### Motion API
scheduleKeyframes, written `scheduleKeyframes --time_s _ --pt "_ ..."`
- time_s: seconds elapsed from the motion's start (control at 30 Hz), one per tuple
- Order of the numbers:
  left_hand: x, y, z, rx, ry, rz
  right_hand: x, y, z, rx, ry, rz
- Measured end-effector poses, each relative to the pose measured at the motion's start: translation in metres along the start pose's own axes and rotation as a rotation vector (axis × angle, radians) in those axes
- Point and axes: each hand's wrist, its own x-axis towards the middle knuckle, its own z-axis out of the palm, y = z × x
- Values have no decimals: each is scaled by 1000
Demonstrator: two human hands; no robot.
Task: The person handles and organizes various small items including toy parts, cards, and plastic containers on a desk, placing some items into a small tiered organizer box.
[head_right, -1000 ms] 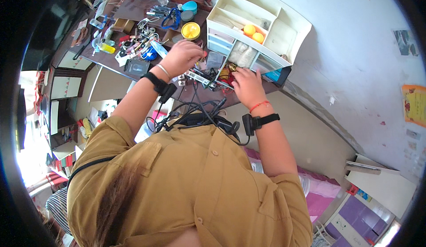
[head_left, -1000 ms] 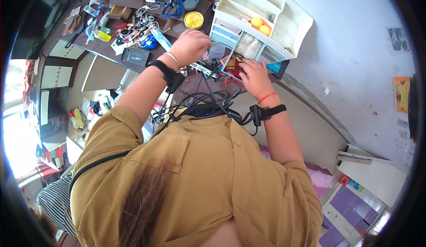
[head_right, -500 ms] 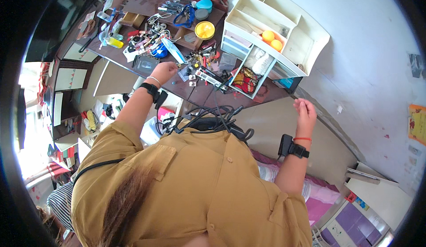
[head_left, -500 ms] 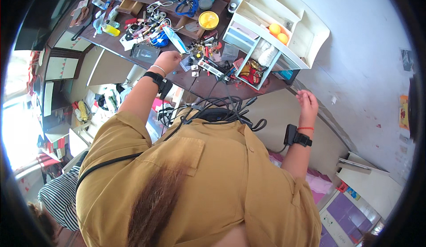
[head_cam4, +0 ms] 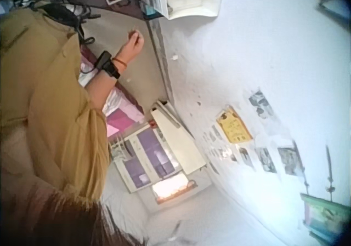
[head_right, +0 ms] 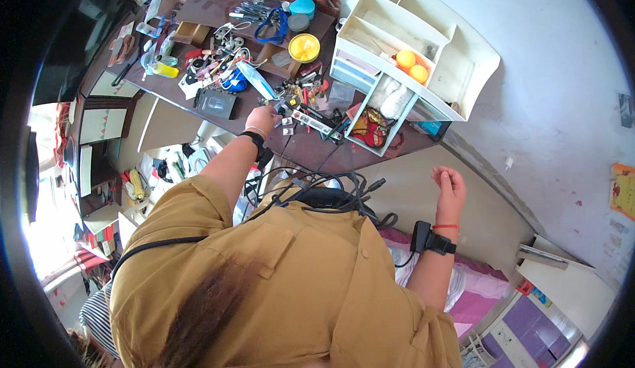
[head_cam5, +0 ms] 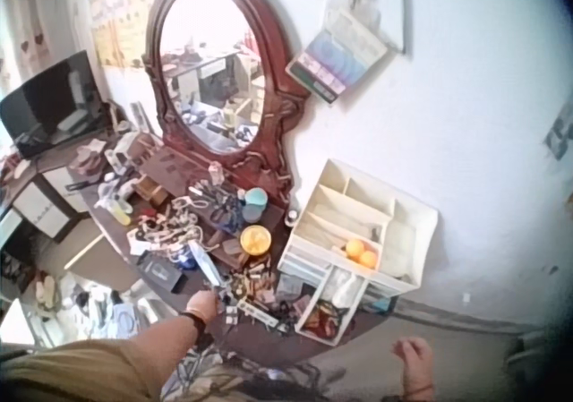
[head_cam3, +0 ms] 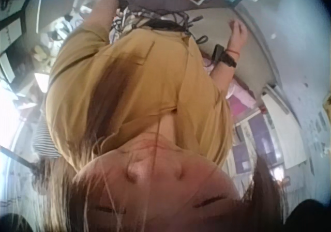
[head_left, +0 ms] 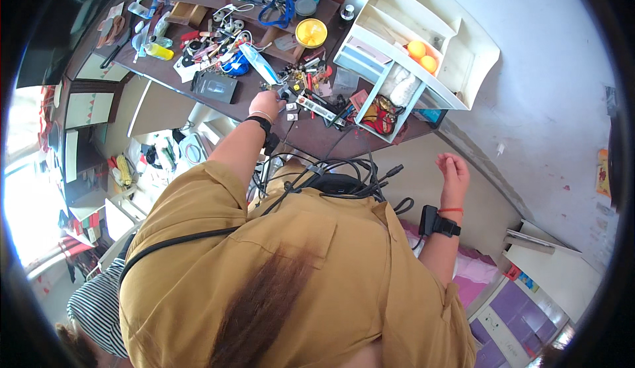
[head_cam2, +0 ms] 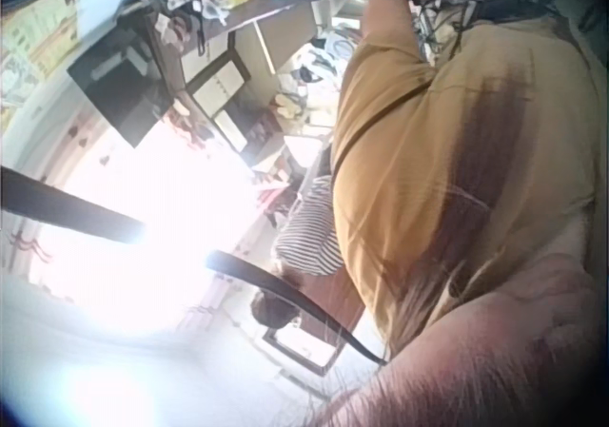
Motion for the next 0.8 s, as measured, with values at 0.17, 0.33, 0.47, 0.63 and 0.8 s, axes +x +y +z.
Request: scheduleKeyframes --time_s 0.17,0.33,0.47,0.63,0.8 --pt "5 6 10 14 9 -64 -6 3 -2 -14 -5 27" --pt "11 -8 11 -180 34 16 -8 -4 -3 -30 9 25" --pt "-2 -1 -28 -298 48 168 -1 -10 -7 -39 18 -19" --pt "-27 43 -93 -629 -59 335 19 -19 3 -19 -17 -74" --pt "-74 114 -149 -828 -288 457 37 -57 34 -80 -229 -233"
